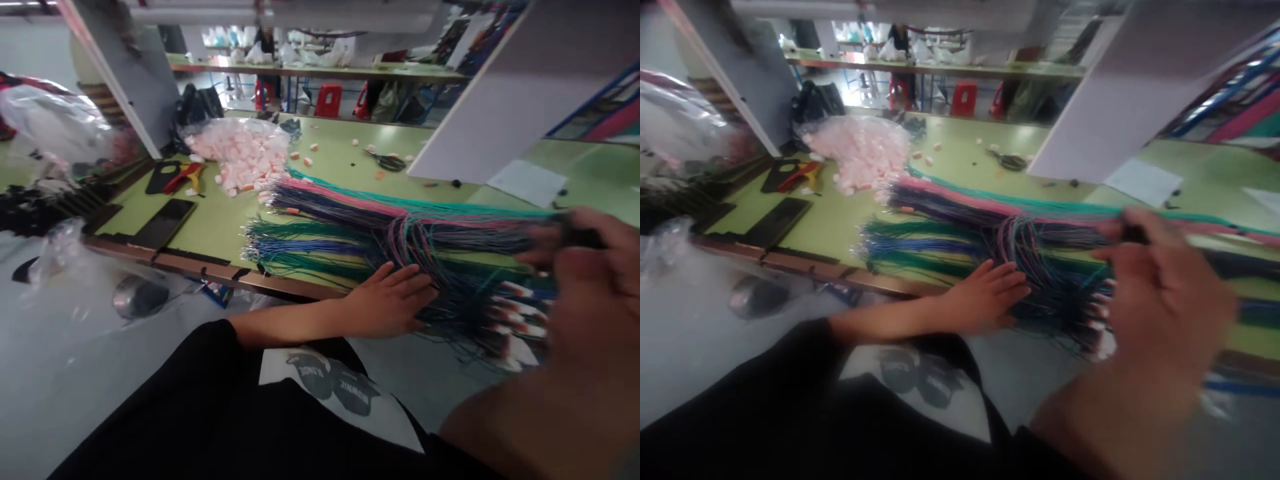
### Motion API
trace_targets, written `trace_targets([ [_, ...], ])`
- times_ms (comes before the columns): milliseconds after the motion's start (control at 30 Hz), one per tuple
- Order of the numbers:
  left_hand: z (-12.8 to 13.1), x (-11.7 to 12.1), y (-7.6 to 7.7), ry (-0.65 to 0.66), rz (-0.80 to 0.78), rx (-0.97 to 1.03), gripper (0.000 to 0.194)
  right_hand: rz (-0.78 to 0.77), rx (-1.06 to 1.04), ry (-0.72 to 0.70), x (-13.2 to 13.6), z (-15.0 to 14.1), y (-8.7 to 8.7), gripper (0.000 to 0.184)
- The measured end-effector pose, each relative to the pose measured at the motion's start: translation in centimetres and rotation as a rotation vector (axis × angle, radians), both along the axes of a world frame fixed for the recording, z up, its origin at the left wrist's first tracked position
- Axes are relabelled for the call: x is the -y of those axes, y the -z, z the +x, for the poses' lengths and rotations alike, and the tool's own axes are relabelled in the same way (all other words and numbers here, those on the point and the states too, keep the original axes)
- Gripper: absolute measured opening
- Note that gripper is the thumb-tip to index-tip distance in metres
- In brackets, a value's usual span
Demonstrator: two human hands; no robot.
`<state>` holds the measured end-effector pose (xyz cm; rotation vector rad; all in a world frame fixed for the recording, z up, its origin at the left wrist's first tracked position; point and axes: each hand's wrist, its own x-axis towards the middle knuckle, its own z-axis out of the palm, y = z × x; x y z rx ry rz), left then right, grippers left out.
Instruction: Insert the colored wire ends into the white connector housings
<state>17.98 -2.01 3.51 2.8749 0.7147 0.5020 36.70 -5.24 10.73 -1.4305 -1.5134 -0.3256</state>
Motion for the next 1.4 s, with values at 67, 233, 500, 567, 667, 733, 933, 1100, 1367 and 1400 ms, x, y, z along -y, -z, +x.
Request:
trace_targets([
  [67, -3.2, 0.1, -0.2, 0.013, -0.056, 0.062, 0.045, 0.0, 0.121, -0.218, -1.8, -4.3, -0.6, 0.037],
  [233, -13.0, 1.3, 0.2, -0.092, -0.241, 0.411, 0.027, -0.28, 0.334, -0.779, -8.2, -15.2, 0.7, 0.044],
  [500, -24.5, 2.3, -0.4, -0.66, -0.475, 0.836, 0.021, -0.568, 0.774, -0.839, -14.2, -33.1, 5.2, 0.055],
  [567, -26.3, 1.1, -1.0, -0.806, -0.457, 0.896, 0.021, -0.582, 0.816, -0.866, -14.2, -35.2, 5.7, 0.052],
  [667, -28.3, -2.3, -2.3, -0.911, -0.39, 0.943, 0.018, -0.564, 0.764, -0.856, -13.5, -35.2, 5.5, 0.039],
  [733, -28.9, -5.4, -3.3, -0.95, -0.367, 0.909, 0.016, -0.521, 0.712, -0.838, -12.8, -33.3, 5.0, 0.035],
  [933, -25.1, -16.2, -4.4, -0.85, -0.302, 0.339, 0.024, -0.564, 0.554, -0.767, -10.4, -24.1, 4.7, 0.027],
  [1100, -20.4, -21.2, -2.9, -0.788, -0.335, 0.024, 0.037, -0.65, 0.453, -0.682, -10.3, -19.4, 6.5, 0.032],
  [1367, -23.0, -21.4, -3.2, -0.776, -0.361, 0.021, 0.045, -0.642, 0.546, -0.669, -10.1, -18.5, 7.1, 0.027],
  [1400, -23.6, -21.1, -3.5, -0.779, -0.356, 0.029, 0.043, -0.639, 0.56, -0.707, -9.8, -18.5, 7.1, 0.025],
])
